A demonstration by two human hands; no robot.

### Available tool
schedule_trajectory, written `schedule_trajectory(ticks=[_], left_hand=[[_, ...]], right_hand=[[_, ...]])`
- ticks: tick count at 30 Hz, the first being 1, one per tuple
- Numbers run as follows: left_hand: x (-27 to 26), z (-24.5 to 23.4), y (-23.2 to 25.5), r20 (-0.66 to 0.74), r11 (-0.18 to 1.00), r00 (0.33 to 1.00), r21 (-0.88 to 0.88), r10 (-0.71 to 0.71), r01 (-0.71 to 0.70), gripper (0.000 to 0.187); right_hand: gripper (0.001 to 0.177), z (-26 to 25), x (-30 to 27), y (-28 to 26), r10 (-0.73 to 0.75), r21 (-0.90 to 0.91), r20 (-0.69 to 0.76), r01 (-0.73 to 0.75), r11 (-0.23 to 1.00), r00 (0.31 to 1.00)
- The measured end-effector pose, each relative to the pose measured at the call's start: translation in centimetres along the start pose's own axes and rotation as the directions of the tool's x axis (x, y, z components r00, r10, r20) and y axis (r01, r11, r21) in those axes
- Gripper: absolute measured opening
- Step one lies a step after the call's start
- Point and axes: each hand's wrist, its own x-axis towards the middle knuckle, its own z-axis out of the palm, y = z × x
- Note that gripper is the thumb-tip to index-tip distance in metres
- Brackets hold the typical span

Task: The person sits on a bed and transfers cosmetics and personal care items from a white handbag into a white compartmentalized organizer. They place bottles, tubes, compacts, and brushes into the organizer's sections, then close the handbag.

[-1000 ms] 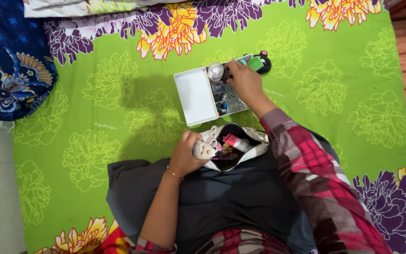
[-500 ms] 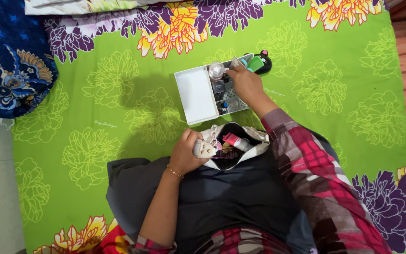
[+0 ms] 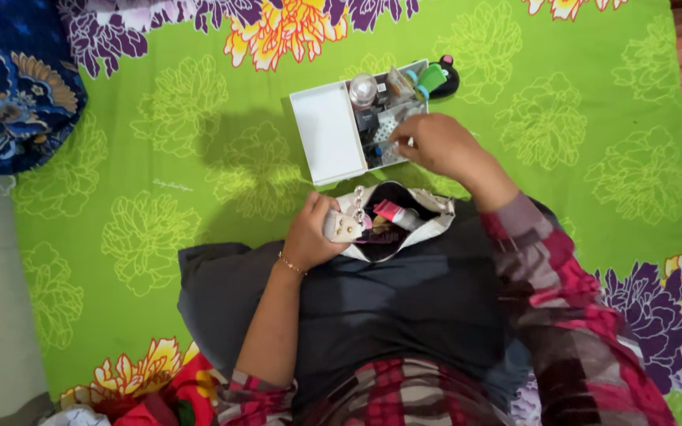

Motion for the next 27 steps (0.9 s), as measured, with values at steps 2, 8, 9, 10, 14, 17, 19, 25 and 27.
schedule_trajectory(ticks=[2, 8, 9, 10, 14, 17, 19, 25, 27], left_hand=[[-0.1, -0.1, -0.1, -0.001, 1.000, 1.000, 0.001, 0.013, -0.013, 0.058], [-0.3, -0.1, 0.0, -0.004, 1.000, 1.000, 0.019, 0.014, -0.014, 0.058], [-0.3, -0.1, 0.0, -0.005, 1.000, 1.000, 0.018, 0.011, -0.011, 0.059], [-0.4, -0.1, 0.0, -0.009, 1.000, 1.000, 0.015, 0.022, -0.022, 0.058], [-0.3, -0.2, 0.2, -0.009, 1.000, 1.000, -0.002, 0.021, -0.021, 0.056], [-0.4, -0.3, 0.4, -0.009, 0.999, 0.999, -0.015, 0.033, -0.034, 0.056], [-0.3, -0.4, 0.6, -0.019, 0.999, 0.999, -0.016, 0.051, -0.051, 0.056], [-0.3, -0.6, 0.7, -0.015, 0.999, 0.999, -0.035, 0.028, -0.028, 0.056], [-0.3, -0.6, 0.7, -0.019, 0.999, 0.999, -0.036, 0.034, -0.034, 0.056]], right_hand=[[0.020, -0.5, -1.8, -1.8, -0.044, -0.010, 0.064, 0.045, 0.999, 0.997], [0.018, 5.1, -5.9, -4.8, 0.031, -0.107, 0.325, 0.004, 0.994, 0.945], [0.018, 7.2, -6.3, -4.8, 0.066, -0.153, 0.340, -0.014, 0.988, 0.938], [0.019, 9.2, -6.6, -4.5, 0.103, -0.199, 0.354, -0.033, 0.980, 0.930], [0.023, 16.7, -6.8, -1.2, 0.251, -0.367, 0.288, -0.135, 0.920, 0.924], [0.026, 20.8, -7.0, 0.9, 0.290, -0.373, 0.154, -0.216, 0.902, 0.945], [0.029, 22.3, -6.7, 1.8, 0.288, -0.406, 0.119, -0.218, 0.887, 0.950], [0.047, 22.7, -5.3, 2.9, 0.441, -0.331, 0.302, -0.342, 0.880, 0.845], [0.049, 22.0, -5.3, 2.5, 0.409, -0.324, 0.287, -0.314, 0.892, 0.866]])
